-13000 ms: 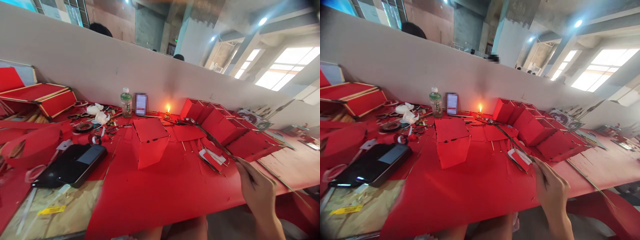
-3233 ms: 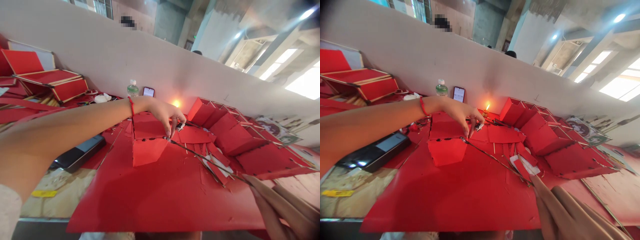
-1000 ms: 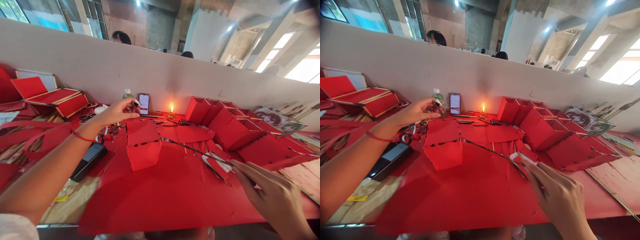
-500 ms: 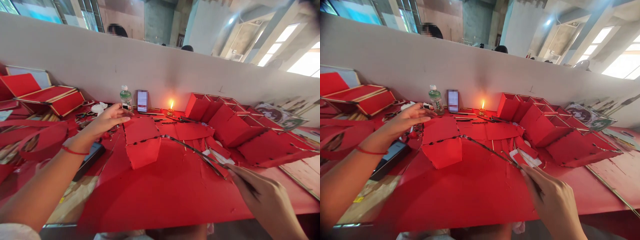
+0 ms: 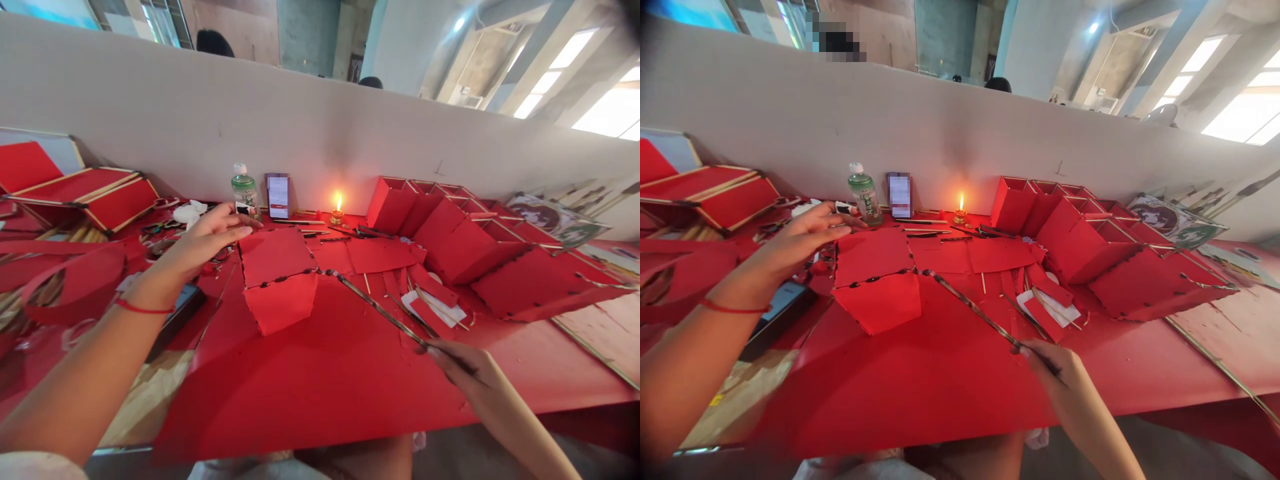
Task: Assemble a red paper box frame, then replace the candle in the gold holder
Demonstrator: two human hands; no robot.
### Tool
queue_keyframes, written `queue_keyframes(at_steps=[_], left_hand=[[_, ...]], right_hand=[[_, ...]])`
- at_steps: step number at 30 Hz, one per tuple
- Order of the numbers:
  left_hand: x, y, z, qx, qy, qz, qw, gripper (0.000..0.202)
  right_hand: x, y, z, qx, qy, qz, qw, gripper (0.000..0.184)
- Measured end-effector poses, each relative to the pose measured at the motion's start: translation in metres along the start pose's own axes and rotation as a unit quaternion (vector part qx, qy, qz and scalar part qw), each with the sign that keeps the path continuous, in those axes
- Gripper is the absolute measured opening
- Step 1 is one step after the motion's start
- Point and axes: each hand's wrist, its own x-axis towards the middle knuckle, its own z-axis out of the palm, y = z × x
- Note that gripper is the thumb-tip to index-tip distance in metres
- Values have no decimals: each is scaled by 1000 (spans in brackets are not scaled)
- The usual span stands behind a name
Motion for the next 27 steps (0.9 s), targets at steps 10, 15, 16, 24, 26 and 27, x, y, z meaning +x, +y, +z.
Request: queue_keyframes(at_steps=[10,15,16,24,26,27], left_hand=[[-39,-22,1,-131,42,1,991,80],[-82,-81,21,-114,20,90,989,127],[-86,-88,26,-94,17,100,990,132],[-80,-84,32,-16,51,90,995,121],[-77,-80,32,-20,49,85,995,119],[-77,-79,32,-22,45,84,995,118]], right_hand=[[0,47,54,234,-119,115,958,66],[-11,60,96,334,-150,220,904,71],[-13,60,102,357,-158,231,891,71],[-30,39,117,481,-275,253,793,65],[-33,38,117,481,-284,245,792,64],[-34,38,118,470,-282,226,805,64]])
